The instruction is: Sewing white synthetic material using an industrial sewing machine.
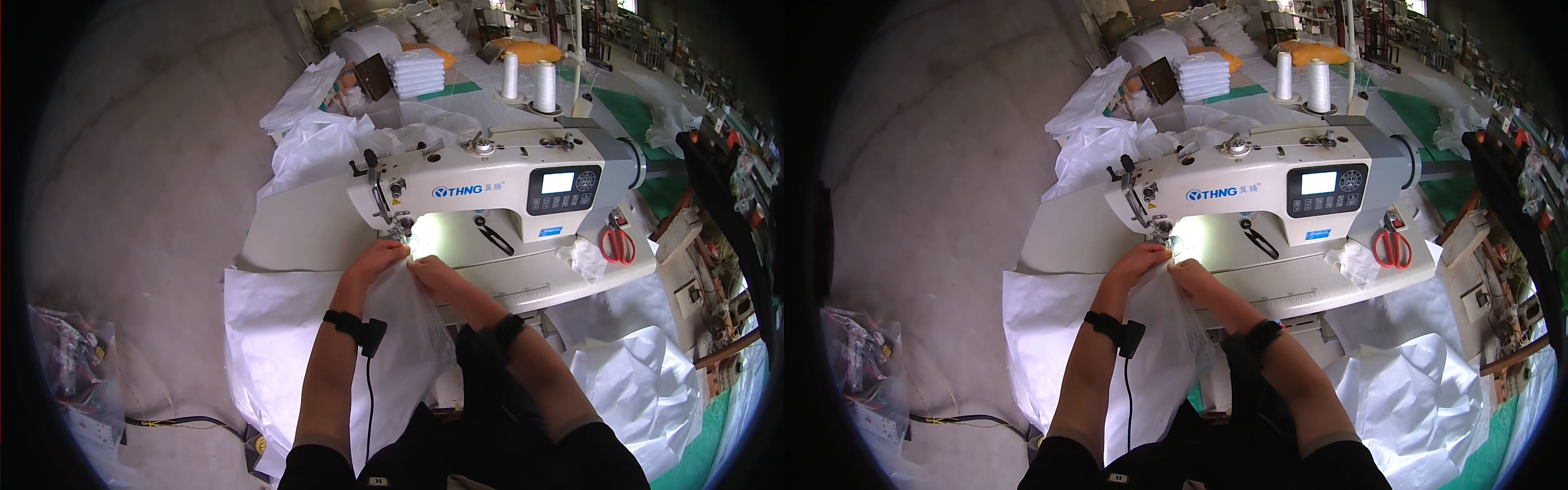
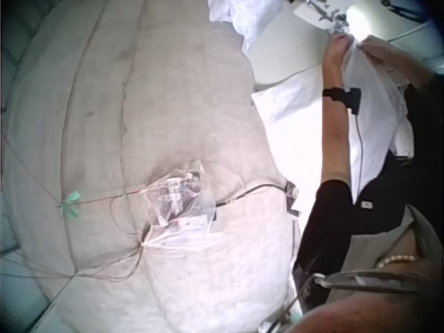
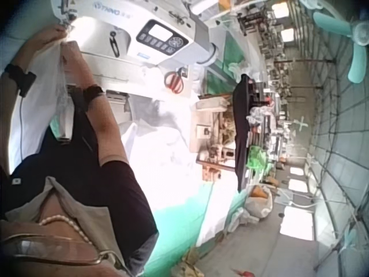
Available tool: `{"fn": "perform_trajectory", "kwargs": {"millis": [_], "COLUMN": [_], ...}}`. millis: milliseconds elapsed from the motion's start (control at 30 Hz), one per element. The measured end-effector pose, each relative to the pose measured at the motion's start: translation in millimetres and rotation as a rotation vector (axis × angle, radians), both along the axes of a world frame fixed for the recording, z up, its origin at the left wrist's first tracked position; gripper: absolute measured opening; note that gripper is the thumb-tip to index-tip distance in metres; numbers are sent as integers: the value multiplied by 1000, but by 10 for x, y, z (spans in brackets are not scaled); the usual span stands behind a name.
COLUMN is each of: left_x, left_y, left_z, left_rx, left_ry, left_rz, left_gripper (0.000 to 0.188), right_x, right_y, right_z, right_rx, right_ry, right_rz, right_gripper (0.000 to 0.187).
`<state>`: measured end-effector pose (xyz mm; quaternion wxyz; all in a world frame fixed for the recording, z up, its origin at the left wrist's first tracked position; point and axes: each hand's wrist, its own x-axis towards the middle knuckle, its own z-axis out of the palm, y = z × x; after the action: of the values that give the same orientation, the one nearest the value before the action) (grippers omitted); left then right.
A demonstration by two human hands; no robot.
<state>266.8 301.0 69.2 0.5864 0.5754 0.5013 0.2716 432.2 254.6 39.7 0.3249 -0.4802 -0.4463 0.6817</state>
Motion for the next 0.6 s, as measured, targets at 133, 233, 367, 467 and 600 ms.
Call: {"fn": "perform_trajectory", "kwargs": {"millis": [133, 233, 367, 467, 600], "left_x": [-37, -71, -79, -41, 40], "left_y": [8, 28, 127, 184, 112], "left_z": [-13, -41, -100, -177, -270], "left_rx": [129, 383, 434, 513, 787], "left_ry": [20, 421, 481, 552, 720], "left_rz": [36, -19, -53, -76, 26], "left_gripper": [24, 30, 36, 33, 28], "right_x": [-189, -308, -432, -443, -397], "right_y": [-58, -124, -163, -246, -448], "right_z": [-16, 8, 119, 190, 168], "right_rx": [273, 700, 704, 761, 884], "right_ry": [-318, -924, -1101, -1163, -1168], "right_rz": [-97, -95, 38, 69, -15], "right_gripper": [25, 20, 22, 24, 27]}}
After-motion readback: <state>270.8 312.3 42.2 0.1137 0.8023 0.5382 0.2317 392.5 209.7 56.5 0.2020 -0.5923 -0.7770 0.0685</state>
